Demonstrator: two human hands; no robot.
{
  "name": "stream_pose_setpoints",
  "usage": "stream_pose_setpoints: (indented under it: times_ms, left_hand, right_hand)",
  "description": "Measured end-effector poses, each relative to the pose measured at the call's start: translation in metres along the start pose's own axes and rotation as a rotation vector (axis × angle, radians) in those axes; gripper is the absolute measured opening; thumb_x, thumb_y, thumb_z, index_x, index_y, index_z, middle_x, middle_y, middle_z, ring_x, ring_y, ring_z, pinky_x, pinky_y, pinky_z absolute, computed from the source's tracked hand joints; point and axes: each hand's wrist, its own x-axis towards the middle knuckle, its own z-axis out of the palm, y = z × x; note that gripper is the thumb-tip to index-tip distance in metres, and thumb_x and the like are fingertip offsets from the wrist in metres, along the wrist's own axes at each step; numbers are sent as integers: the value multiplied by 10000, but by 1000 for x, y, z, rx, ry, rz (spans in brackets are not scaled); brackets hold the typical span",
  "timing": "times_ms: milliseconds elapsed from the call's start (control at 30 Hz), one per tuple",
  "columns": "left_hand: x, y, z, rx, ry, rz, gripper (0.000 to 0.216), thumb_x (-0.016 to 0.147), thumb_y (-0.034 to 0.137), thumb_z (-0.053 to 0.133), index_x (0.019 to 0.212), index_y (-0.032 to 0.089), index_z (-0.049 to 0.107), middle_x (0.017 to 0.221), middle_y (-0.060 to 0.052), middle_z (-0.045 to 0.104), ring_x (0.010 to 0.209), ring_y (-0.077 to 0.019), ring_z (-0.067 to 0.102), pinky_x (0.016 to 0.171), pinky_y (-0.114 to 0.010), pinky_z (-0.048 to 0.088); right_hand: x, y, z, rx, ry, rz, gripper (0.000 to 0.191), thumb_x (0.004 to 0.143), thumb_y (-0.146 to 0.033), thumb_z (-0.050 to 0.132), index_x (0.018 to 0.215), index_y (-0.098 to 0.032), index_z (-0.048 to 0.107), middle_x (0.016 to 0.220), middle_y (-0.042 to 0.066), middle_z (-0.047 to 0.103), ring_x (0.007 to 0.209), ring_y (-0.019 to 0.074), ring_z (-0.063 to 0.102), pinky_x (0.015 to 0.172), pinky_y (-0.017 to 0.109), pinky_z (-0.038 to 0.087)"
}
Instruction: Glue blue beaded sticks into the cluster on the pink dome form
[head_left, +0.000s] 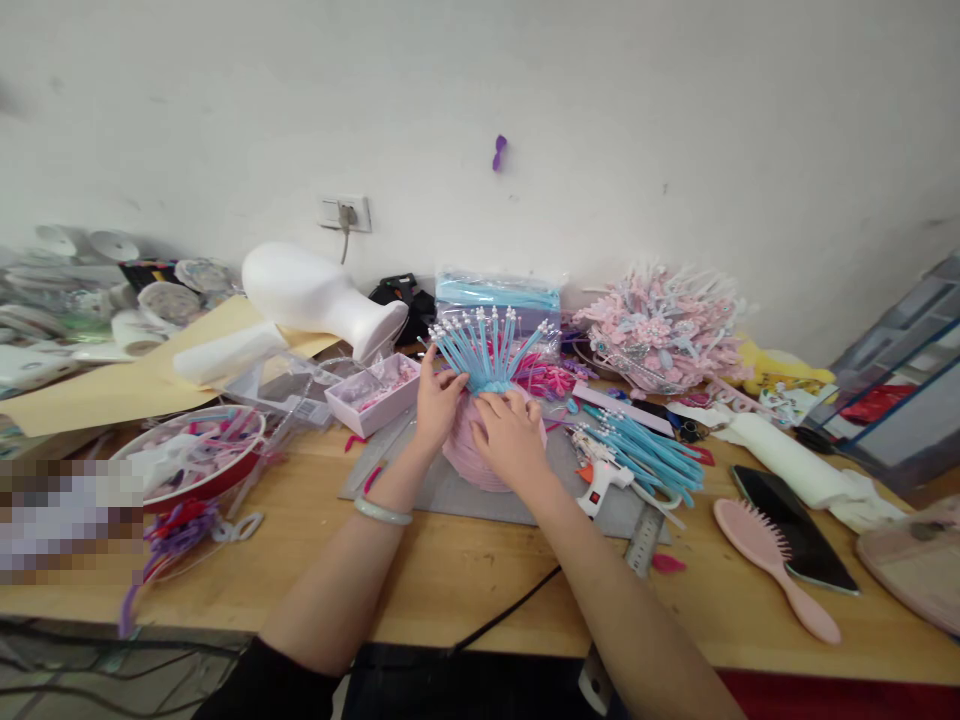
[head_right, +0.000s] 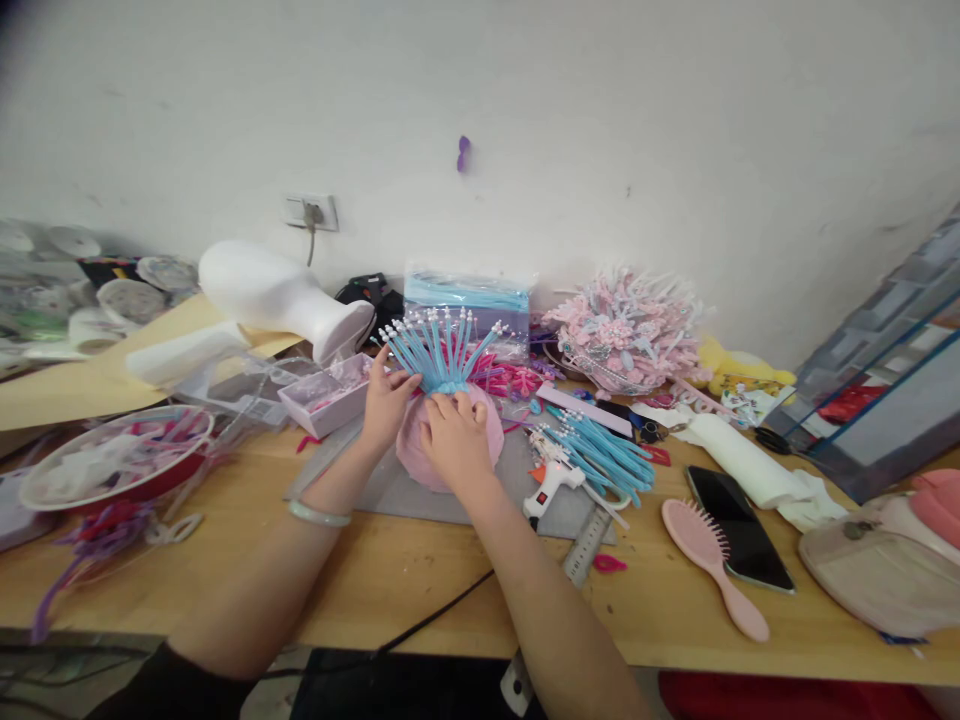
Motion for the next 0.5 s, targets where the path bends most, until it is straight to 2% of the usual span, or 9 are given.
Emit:
stream_pose_setpoints:
  times_ms: [233, 500]
  left_hand:
    - [1, -3, -1, 15, -6, 20, 661, 688, 155, 575, 1285, 192, 293, 676, 36, 569, 624, -91, 570, 609, -211, 454]
    - [-1, 0, 0, 37, 3, 7, 635, 688, 157, 581, 1261, 192, 308, 617, 62, 518, 568, -77, 531, 557, -190, 428]
  right_hand:
    - [2, 1, 6, 108, 14, -16, 345, 858, -229, 407, 1170, -138, 526, 1234, 107, 528, 1209, 227, 339, 1000, 415, 202]
    - [2, 1, 7, 135, 13, -8, 335, 855, -226, 398, 1156, -145, 523, 1222, 123, 534, 1178, 229, 386, 970, 442, 218]
